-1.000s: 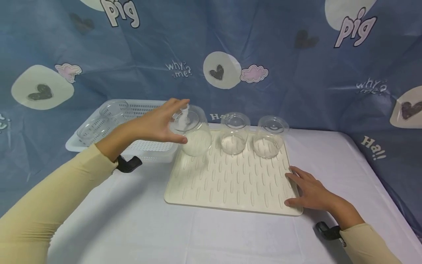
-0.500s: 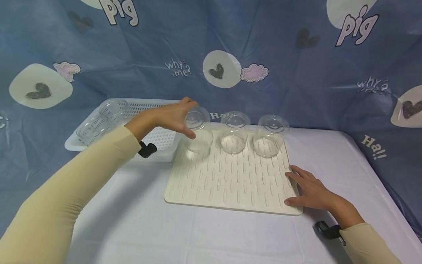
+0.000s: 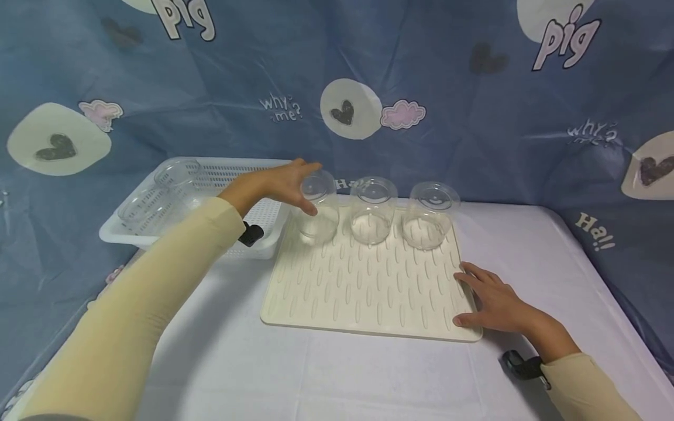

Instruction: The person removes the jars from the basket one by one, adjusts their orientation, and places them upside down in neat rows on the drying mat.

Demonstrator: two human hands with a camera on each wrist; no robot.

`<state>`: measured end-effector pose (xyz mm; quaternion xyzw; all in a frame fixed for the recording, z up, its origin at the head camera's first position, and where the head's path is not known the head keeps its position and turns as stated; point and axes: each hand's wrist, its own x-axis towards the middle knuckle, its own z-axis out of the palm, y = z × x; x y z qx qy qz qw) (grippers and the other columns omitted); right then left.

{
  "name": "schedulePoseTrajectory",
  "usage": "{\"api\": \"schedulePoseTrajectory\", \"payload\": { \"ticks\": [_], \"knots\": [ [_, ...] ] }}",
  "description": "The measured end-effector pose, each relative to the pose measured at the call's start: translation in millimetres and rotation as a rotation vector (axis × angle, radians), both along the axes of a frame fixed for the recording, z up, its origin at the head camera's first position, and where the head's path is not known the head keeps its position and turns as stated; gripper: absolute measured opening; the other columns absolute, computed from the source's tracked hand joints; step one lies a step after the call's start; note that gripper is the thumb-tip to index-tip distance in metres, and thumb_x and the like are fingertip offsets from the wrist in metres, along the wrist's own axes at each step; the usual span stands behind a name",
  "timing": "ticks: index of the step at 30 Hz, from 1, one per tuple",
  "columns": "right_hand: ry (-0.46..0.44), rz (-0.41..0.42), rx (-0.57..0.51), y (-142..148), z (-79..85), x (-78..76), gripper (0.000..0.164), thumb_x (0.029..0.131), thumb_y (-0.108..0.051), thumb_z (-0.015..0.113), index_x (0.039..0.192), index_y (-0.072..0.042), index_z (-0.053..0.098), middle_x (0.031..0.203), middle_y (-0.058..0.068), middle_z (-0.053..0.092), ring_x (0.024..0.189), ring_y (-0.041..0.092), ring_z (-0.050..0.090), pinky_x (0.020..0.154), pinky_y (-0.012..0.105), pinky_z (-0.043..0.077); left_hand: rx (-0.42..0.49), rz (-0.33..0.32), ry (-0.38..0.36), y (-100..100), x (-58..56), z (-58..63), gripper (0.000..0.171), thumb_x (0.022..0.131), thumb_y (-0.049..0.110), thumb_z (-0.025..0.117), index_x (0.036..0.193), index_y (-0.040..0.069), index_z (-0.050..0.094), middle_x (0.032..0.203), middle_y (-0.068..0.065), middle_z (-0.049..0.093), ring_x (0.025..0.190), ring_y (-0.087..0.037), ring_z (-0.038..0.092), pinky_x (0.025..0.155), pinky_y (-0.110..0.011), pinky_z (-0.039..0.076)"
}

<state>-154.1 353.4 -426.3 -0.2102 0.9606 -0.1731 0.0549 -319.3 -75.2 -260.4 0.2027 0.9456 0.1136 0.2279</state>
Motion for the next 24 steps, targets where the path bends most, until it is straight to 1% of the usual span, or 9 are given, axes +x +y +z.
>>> {"api": "schedulePoseTrajectory", "payload": {
  "ticks": [3, 6, 12, 18, 24],
  "knots": [
    [0.005, 0.005, 0.0, 1, 0.2, -0.1, 0.085, 0.072, -0.041, 0.085, 0.138, -0.003, 0.047, 0.15, 0.028, 0.034, 0.129, 0.054, 0.037, 0.09, 0.074, 0.037, -0.02, -0.011, 0.021, 2, -2.4, -4.2, 0.11, 0.082, 0.047, 0.077, 0.161, 0.022, 0.006, 0.168, -0.016, -0.002, 0.157, -0.033, 0.002, 0.125, -0.056, 0.018],
    [0.004, 0.005, 0.001, 2, -0.2, 0.3, 0.085, 0.072, -0.041, 0.085, 0.138, -0.004, 0.047, 0.15, 0.028, 0.034, 0.128, 0.054, 0.037, 0.089, 0.074, 0.037, -0.032, -0.011, 0.021, 5, -4.4, -8.5, 0.109, 0.081, 0.047, 0.077, 0.161, 0.021, 0.007, 0.168, -0.015, 0.0, 0.157, -0.032, 0.001, 0.125, -0.056, 0.017],
    [0.011, 0.015, 0.004, 4, 0.0, 0.8, 0.085, 0.072, -0.042, 0.085, 0.138, -0.004, 0.047, 0.15, 0.028, 0.034, 0.128, 0.055, 0.037, 0.088, 0.074, 0.038, -0.047, 0.014, -0.019, 7, -5.0, -14.4, 0.111, 0.082, 0.045, 0.078, 0.161, 0.022, 0.004, 0.169, -0.013, -0.004, 0.157, -0.03, -0.001, 0.125, -0.055, 0.02],
    [0.008, 0.018, 0.006, 5, 0.1, 1.1, 0.086, 0.072, -0.043, 0.084, 0.139, -0.004, 0.047, 0.15, 0.027, 0.034, 0.128, 0.054, 0.037, 0.089, 0.074, 0.038, -0.066, 0.023, -0.017, 9, -4.3, -17.4, 0.111, 0.081, 0.047, 0.078, 0.161, 0.021, 0.006, 0.169, -0.014, -0.002, 0.157, -0.031, 0.002, 0.123, -0.056, 0.024],
    [0.007, 0.022, 0.01, 7, -1.1, 1.7, 0.086, 0.072, -0.043, 0.084, 0.139, -0.005, 0.046, 0.151, 0.026, 0.034, 0.129, 0.053, 0.037, 0.089, 0.074, 0.038, -0.057, 0.038, -0.016, 10, -4.8, -18.8, 0.11, 0.081, 0.046, 0.078, 0.161, 0.02, 0.007, 0.169, -0.014, -0.004, 0.157, -0.03, -0.001, 0.124, -0.055, 0.021]
  ]
}}
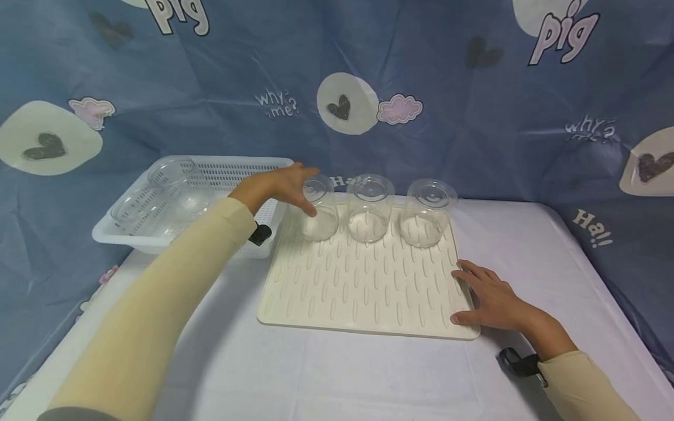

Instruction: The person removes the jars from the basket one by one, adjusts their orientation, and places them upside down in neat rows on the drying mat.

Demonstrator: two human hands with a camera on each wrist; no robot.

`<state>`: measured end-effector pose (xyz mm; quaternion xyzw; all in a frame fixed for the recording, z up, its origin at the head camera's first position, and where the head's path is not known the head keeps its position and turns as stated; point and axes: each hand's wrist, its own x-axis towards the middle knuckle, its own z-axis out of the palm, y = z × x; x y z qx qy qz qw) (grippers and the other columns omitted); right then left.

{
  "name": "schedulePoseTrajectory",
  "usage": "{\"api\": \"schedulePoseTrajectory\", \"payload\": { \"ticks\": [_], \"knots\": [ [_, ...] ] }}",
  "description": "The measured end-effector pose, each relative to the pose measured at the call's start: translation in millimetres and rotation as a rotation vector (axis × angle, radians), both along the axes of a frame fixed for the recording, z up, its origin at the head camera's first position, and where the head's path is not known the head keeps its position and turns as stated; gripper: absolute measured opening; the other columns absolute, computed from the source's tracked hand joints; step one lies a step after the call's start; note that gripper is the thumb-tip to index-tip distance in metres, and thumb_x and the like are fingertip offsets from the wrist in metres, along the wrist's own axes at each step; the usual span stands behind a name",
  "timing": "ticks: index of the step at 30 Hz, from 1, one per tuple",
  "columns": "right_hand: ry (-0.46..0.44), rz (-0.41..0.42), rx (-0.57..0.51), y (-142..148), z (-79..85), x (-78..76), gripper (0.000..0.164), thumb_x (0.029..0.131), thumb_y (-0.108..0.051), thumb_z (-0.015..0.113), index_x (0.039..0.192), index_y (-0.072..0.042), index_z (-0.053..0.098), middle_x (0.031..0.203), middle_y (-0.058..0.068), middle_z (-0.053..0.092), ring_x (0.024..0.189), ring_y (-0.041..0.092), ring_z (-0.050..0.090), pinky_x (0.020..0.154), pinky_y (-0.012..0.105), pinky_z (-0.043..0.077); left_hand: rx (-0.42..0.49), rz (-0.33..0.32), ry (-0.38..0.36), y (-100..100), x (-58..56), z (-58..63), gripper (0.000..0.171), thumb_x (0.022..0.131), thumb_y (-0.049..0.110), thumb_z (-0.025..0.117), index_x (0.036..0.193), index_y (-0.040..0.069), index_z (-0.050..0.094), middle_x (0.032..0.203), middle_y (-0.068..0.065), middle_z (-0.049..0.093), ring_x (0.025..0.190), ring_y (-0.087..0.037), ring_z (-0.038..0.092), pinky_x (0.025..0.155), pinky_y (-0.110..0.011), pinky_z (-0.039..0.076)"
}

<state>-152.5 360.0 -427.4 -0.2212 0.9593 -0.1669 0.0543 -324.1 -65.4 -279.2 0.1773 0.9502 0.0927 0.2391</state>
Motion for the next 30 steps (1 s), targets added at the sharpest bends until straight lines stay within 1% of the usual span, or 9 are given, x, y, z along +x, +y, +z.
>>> {"api": "schedulePoseTrajectory", "payload": {
  "ticks": [8, 15, 19, 25, 30],
  "knots": [
    [0.002, -0.006, -0.001, -3, 3.1, -1.5, 0.086, 0.072, -0.042, 0.085, 0.139, -0.005, 0.046, 0.151, 0.026, 0.033, 0.129, 0.054, 0.036, 0.089, 0.074, 0.038, -0.028, 0.033, -0.033, 2, -4.5, 3.4, 0.11, 0.083, 0.046, 0.077, 0.161, 0.022, 0.004, 0.169, -0.013, -0.007, 0.157, -0.03, -0.001, 0.125, -0.055, 0.02],
    [-0.006, -0.022, 0.001, -7, 4.2, -2.8, 0.086, 0.073, -0.043, 0.084, 0.139, -0.005, 0.046, 0.151, 0.027, 0.033, 0.129, 0.054, 0.036, 0.088, 0.075, 0.037, -0.086, 0.018, -0.035, 5, -7.6, 9.0, 0.111, 0.083, 0.046, 0.077, 0.161, 0.021, 0.003, 0.169, -0.012, -0.003, 0.157, -0.029, -0.001, 0.126, -0.052, 0.017],
    [-0.009, -0.022, -0.009, -8, 4.8, -2.6, 0.086, 0.072, -0.042, 0.085, 0.139, -0.004, 0.046, 0.151, 0.027, 0.033, 0.129, 0.055, 0.036, 0.087, 0.075, 0.037, -0.103, 0.021, -0.041, 6, -9.9, 10.0, 0.111, 0.083, 0.047, 0.077, 0.161, 0.022, 0.002, 0.169, -0.01, -0.004, 0.157, -0.029, -0.002, 0.126, -0.053, 0.017],
    [-0.017, -0.027, -0.015, -9, 3.8, -3.0, 0.087, 0.072, -0.041, 0.085, 0.139, -0.003, 0.045, 0.151, 0.028, 0.032, 0.129, 0.055, 0.035, 0.087, 0.075, 0.037, -0.09, 0.048, -0.058, 7, -13.6, 6.8, 0.11, 0.083, 0.047, 0.076, 0.161, 0.026, 0.001, 0.169, -0.008, -0.009, 0.157, -0.028, -0.005, 0.125, -0.056, 0.018],
    [-0.034, -0.043, -0.021, -10, 2.1, -3.1, 0.086, 0.073, -0.041, 0.085, 0.14, -0.003, 0.045, 0.151, 0.029, 0.031, 0.129, 0.055, 0.034, 0.087, 0.076, 0.035, -0.052, 0.046, -0.059, 6, -17.0, 1.7, 0.11, 0.084, 0.047, 0.076, 0.161, 0.025, 0.001, 0.169, -0.009, -0.009, 0.157, -0.028, -0.005, 0.125, -0.056, 0.017]
  ]
}}
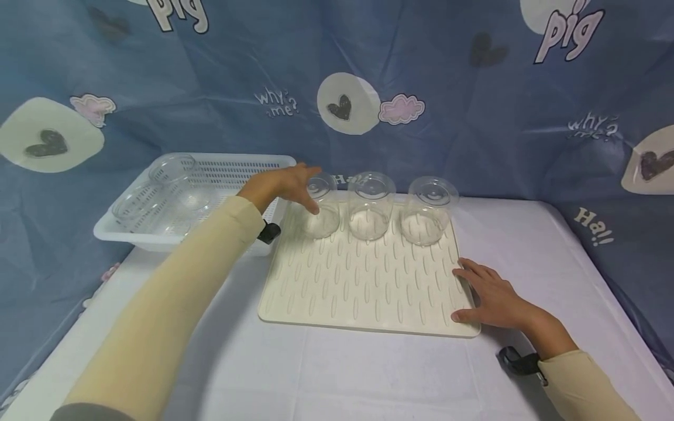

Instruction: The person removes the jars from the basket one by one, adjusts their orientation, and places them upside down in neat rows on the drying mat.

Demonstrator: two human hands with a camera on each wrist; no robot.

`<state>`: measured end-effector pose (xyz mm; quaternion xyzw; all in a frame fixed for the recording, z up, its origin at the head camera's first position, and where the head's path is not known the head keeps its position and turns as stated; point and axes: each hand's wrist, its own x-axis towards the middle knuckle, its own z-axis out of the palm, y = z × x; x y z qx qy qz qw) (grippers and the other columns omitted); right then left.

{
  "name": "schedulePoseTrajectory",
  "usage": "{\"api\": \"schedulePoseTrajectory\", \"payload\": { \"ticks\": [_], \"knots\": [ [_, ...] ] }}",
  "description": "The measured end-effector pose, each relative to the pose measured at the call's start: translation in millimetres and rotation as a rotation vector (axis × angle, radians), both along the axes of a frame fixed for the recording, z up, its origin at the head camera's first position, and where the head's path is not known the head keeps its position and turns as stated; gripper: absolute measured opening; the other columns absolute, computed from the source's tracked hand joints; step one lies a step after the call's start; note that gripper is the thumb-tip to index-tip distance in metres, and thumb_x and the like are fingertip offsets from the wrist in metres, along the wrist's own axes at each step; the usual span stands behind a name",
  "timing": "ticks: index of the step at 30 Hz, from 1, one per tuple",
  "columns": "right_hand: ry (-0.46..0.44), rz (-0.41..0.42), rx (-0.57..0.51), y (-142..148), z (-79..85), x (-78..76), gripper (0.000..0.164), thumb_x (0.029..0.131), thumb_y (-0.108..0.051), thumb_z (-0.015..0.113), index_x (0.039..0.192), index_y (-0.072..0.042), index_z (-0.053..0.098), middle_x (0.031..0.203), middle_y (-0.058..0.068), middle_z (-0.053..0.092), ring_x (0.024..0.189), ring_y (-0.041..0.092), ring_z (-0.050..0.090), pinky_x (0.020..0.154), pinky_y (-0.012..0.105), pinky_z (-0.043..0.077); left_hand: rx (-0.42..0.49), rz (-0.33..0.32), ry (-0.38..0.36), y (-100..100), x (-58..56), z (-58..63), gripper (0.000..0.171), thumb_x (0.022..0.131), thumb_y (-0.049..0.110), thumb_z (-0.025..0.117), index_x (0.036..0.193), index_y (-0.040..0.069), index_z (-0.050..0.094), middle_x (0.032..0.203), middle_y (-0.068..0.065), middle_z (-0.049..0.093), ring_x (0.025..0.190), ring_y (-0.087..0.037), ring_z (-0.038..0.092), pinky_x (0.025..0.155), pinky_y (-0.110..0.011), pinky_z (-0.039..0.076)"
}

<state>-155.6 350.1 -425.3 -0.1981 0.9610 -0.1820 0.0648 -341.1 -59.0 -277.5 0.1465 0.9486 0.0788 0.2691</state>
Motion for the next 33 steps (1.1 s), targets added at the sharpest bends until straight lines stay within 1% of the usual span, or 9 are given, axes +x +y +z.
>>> {"api": "schedulePoseTrajectory", "payload": {
  "ticks": [5, 9, 12, 15, 18, 22, 26, 29, 33],
  "knots": [
    [-0.026, -0.009, -0.012, -1, -1.1, 0.1, 0.086, 0.073, -0.04, 0.084, 0.14, -0.004, 0.044, 0.152, 0.029, 0.03, 0.13, 0.056, 0.033, 0.087, 0.076, 0.034, 0.035, 0.002, -0.009, -6, 0.8, -2.9, 0.112, 0.083, 0.048, 0.076, 0.161, 0.025, -0.001, 0.169, -0.01, -0.01, 0.157, -0.029, -0.006, 0.125, -0.057, 0.016],
    [-0.032, -0.012, -0.002, -1, -2.2, 0.2, 0.087, 0.073, -0.042, 0.084, 0.14, -0.004, 0.044, 0.152, 0.029, 0.03, 0.131, 0.056, 0.032, 0.088, 0.076, 0.034, 0.017, 0.004, -0.017, -11, 1.4, -4.5, 0.117, 0.082, 0.054, 0.074, 0.161, 0.023, -0.006, 0.168, -0.011, -0.012, 0.157, -0.029, -0.006, 0.125, -0.059, 0.015],
    [-0.032, -0.013, 0.003, -2, -2.2, 0.5, 0.087, 0.073, -0.042, 0.084, 0.14, -0.004, 0.045, 0.152, 0.029, 0.03, 0.131, 0.055, 0.033, 0.089, 0.076, 0.034, 0.008, -0.014, 0.001, -17, 3.0, -2.6, 0.119, 0.083, 0.056, 0.072, 0.16, 0.018, -0.009, 0.168, -0.013, -0.011, 0.157, -0.03, -0.005, 0.125, -0.058, 0.015],
    [-0.026, -0.009, 0.009, -1, -1.7, 0.8, 0.087, 0.073, -0.042, 0.084, 0.14, -0.004, 0.045, 0.152, 0.03, 0.03, 0.13, 0.055, 0.034, 0.089, 0.076, 0.035, 0.025, -0.027, 0.03, -26, 6.5, 4.8, 0.116, 0.084, 0.055, 0.071, 0.161, 0.014, -0.006, 0.168, -0.015, -0.007, 0.157, -0.032, -0.004, 0.126, -0.056, 0.014],
    [-0.016, -0.004, 0.016, 0, -0.4, 1.1, 0.086, 0.073, -0.042, 0.084, 0.139, -0.003, 0.045, 0.151, 0.03, 0.031, 0.13, 0.055, 0.034, 0.089, 0.076, 0.035, 0.043, -0.04, 0.061, -39, 9.1, 16.0, 0.109, 0.085, 0.053, 0.07, 0.161, 0.012, 0.002, 0.168, -0.016, -0.001, 0.157, -0.033, 0.0, 0.126, -0.054, 0.015],
    [-0.016, -0.005, 0.019, 0, -0.3, 1.1, 0.087, 0.072, -0.042, 0.085, 0.139, -0.003, 0.046, 0.151, 0.029, 0.031, 0.13, 0.055, 0.034, 0.09, 0.075, 0.035, 0.049, -0.026, 0.066, -61, 9.2, 28.0, 0.101, 0.088, 0.052, 0.066, 0.161, 0.011, 0.009, 0.168, -0.017, 0.006, 0.156, -0.035, 0.006, 0.126, -0.053, 0.017],
    [-0.015, -0.009, 0.027, 0, -0.9, 1.1, 0.087, 0.072, -0.043, 0.085, 0.139, -0.002, 0.046, 0.151, 0.029, 0.032, 0.13, 0.055, 0.034, 0.09, 0.076, 0.035, 0.097, -0.006, 0.069, -87, 9.0, 34.2, 0.092, 0.092, 0.048, 0.061, 0.159, 0.005, 0.015, 0.167, -0.016, 0.016, 0.155, -0.036, 0.014, 0.125, -0.053, 0.019],
    [-0.009, -0.012, 0.033, 0, -1.7, 1.3, 0.088, 0.072, -0.043, 0.084, 0.139, -0.002, 0.046, 0.151, 0.029, 0.032, 0.13, 0.055, 0.034, 0.09, 0.077, 0.035, 0.121, 0.0, 0.092, -107, 10.9, 36.3, 0.084, 0.096, 0.044, 0.057, 0.157, 0.0, 0.021, 0.164, -0.021, 0.023, 0.152, -0.039, 0.021, 0.124, -0.055, 0.021],
    [-0.006, -0.017, 0.031, 0, -2.4, 1.7, 0.088, 0.072, -0.043, 0.084, 0.139, -0.002, 0.045, 0.151, 0.03, 0.032, 0.13, 0.056, 0.033, 0.089, 0.077, 0.035, 0.089, -0.004, 0.134, -129, 18.7, 39.0, 0.078, 0.097, 0.042, 0.056, 0.152, -0.006, 0.029, 0.158, -0.027, 0.031, 0.147, -0.044, 0.029, 0.121, -0.057, 0.025]
  ]
}}
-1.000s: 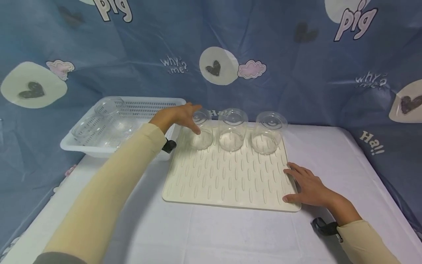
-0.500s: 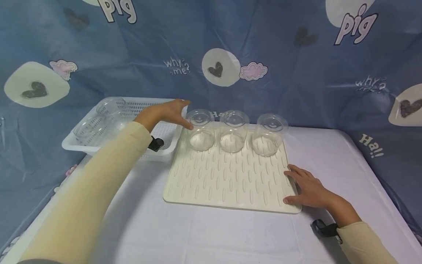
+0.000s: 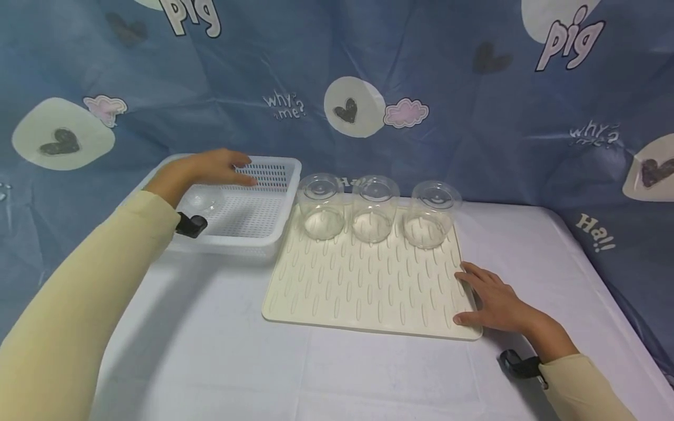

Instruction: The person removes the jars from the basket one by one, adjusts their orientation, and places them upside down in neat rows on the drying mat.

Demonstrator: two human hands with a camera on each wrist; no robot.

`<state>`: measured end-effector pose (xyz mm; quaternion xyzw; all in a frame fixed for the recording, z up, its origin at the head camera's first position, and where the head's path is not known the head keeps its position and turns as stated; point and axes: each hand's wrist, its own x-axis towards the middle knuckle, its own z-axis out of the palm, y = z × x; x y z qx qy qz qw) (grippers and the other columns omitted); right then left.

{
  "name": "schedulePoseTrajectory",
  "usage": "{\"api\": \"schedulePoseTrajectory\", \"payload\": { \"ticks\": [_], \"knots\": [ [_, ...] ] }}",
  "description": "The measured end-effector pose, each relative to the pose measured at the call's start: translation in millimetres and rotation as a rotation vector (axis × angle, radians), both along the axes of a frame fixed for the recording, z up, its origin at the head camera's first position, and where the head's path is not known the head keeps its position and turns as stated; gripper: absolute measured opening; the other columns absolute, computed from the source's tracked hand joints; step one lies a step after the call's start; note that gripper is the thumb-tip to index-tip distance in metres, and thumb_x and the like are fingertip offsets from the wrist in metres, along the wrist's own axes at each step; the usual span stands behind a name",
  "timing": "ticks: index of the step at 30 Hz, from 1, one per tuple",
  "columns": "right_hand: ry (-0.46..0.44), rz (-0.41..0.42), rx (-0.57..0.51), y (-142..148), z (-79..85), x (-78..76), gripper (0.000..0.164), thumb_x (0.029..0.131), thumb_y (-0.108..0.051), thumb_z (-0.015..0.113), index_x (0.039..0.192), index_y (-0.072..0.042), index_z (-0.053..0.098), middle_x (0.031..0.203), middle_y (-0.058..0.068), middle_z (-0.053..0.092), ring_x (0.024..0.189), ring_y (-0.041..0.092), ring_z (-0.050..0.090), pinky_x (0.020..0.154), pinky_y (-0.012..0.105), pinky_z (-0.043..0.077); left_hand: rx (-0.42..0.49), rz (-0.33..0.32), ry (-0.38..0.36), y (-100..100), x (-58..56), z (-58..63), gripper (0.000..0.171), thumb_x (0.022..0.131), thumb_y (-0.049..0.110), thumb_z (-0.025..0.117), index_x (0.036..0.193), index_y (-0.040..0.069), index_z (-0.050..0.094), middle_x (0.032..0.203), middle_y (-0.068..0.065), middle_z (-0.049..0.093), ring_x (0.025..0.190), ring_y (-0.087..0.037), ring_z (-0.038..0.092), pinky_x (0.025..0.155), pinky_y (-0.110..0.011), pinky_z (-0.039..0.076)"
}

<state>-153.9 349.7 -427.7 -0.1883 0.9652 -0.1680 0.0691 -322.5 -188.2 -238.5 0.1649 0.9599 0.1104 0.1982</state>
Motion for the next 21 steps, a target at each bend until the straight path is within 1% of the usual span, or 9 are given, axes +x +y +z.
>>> {"api": "schedulePoseTrajectory", "payload": {
  "ticks": [3, 6, 10, 12, 14, 17, 21],
  "knots": [
    [-0.003, 0.001, -0.007, 1, 0.5, 0.4, 0.088, 0.073, -0.043, 0.084, 0.14, -0.002, 0.045, 0.151, 0.029, 0.031, 0.13, 0.056, 0.034, 0.089, 0.077, 0.035, -0.032, -0.005, 0.027, -13, 7.8, 0.7, 0.074, 0.097, 0.04, 0.056, 0.15, -0.007, 0.035, 0.155, -0.028, 0.037, 0.143, -0.045, 0.036, 0.118, -0.058, 0.03],
    [-0.002, 0.005, -0.009, 1, 1.0, 0.5, 0.088, 0.073, -0.043, 0.084, 0.14, -0.002, 0.045, 0.151, 0.029, 0.031, 0.13, 0.055, 0.034, 0.089, 0.077, 0.035, -0.044, -0.014, 0.069, -25, 17.4, 0.3, 0.07, 0.097, 0.038, 0.058, 0.147, -0.008, 0.039, 0.152, -0.029, 0.041, 0.139, -0.046, 0.041, 0.115, -0.059, 0.034],
    [0.002, 0.006, -0.009, 1, -0.4, 0.7, 0.088, 0.073, -0.043, 0.084, 0.14, -0.003, 0.045, 0.151, 0.029, 0.032, 0.13, 0.055, 0.034, 0.089, 0.077, 0.036, -0.041, -0.065, 0.14, -40, 32.7, -3.8, 0.066, 0.097, 0.035, 0.059, 0.143, -0.009, 0.044, 0.148, -0.03, 0.045, 0.138, -0.047, 0.042, 0.113, -0.061, 0.036],
    [0.002, 0.006, -0.01, 1, -0.8, 1.3, 0.087, 0.073, -0.043, 0.084, 0.14, -0.003, 0.046, 0.151, 0.029, 0.032, 0.13, 0.055, 0.034, 0.088, 0.077, 0.036, -0.041, -0.068, 0.173, -47, 42.4, -7.2, 0.065, 0.096, 0.035, 0.061, 0.142, -0.008, 0.046, 0.147, -0.03, 0.046, 0.137, -0.048, 0.043, 0.113, -0.062, 0.035],
    [0.002, 0.009, -0.014, 1, -0.7, 1.7, 0.087, 0.073, -0.043, 0.084, 0.14, -0.003, 0.046, 0.151, 0.029, 0.032, 0.13, 0.055, 0.035, 0.088, 0.077, 0.036, -0.04, -0.049, 0.204, -56, 51.4, -12.1, 0.065, 0.095, 0.035, 0.062, 0.141, -0.008, 0.047, 0.146, -0.031, 0.046, 0.137, -0.049, 0.041, 0.113, -0.063, 0.034],
    [0.002, 0.017, -0.019, 1, 1.1, 1.3, 0.086, 0.073, -0.042, 0.084, 0.14, -0.003, 0.045, 0.151, 0.029, 0.032, 0.129, 0.055, 0.035, 0.087, 0.076, 0.036, -0.054, 0.02, 0.248, -73, 61.8, -19.3, 0.065, 0.094, 0.034, 0.064, 0.14, -0.009, 0.048, 0.146, -0.034, 0.044, 0.136, -0.051, 0.04, 0.112, -0.066, 0.032],
    [0.002, 0.016, -0.022, 2, 2.3, 0.8, 0.086, 0.073, -0.042, 0.084, 0.139, -0.003, 0.045, 0.151, 0.029, 0.032, 0.129, 0.055, 0.035, 0.087, 0.076, 0.036, -0.079, 0.097, 0.299, -98, 67.3, -27.5, 0.067, 0.093, 0.033, 0.064, 0.139, -0.012, 0.046, 0.144, -0.038, 0.04, 0.133, -0.055, 0.038, 0.11, -0.07, 0.031]
  ]
}}
